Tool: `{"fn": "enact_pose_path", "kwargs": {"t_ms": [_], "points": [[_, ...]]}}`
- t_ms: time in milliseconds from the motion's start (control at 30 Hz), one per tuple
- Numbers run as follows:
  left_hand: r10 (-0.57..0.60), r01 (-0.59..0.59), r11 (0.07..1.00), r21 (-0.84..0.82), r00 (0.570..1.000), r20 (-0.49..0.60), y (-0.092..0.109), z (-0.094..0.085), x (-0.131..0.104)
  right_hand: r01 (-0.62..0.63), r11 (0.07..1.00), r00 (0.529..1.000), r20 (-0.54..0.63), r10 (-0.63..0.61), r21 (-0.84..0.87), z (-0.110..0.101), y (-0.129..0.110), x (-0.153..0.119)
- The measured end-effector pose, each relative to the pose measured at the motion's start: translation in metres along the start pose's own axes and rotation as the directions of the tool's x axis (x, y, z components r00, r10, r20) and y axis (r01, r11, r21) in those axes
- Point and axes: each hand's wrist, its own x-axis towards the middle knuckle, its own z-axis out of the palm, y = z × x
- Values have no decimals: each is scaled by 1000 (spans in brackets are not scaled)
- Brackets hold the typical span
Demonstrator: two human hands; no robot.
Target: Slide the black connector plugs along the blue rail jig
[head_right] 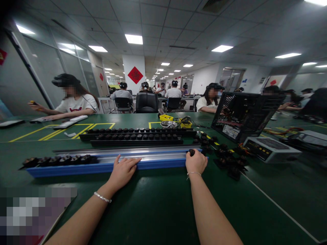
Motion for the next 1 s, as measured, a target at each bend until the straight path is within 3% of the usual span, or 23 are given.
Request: {"fn": "enact_pose_path", "kwargs": {"t_ms": [767,1000], "points": [[13,-13,1000,16,1000,-17,-3,3,0,-11,999,998,60,13,-36,-2,6,6],[10,-10,1000,7,1000,-14,-1,2,0,56,998,992,119,-53,-23,-8,16,11]]}}
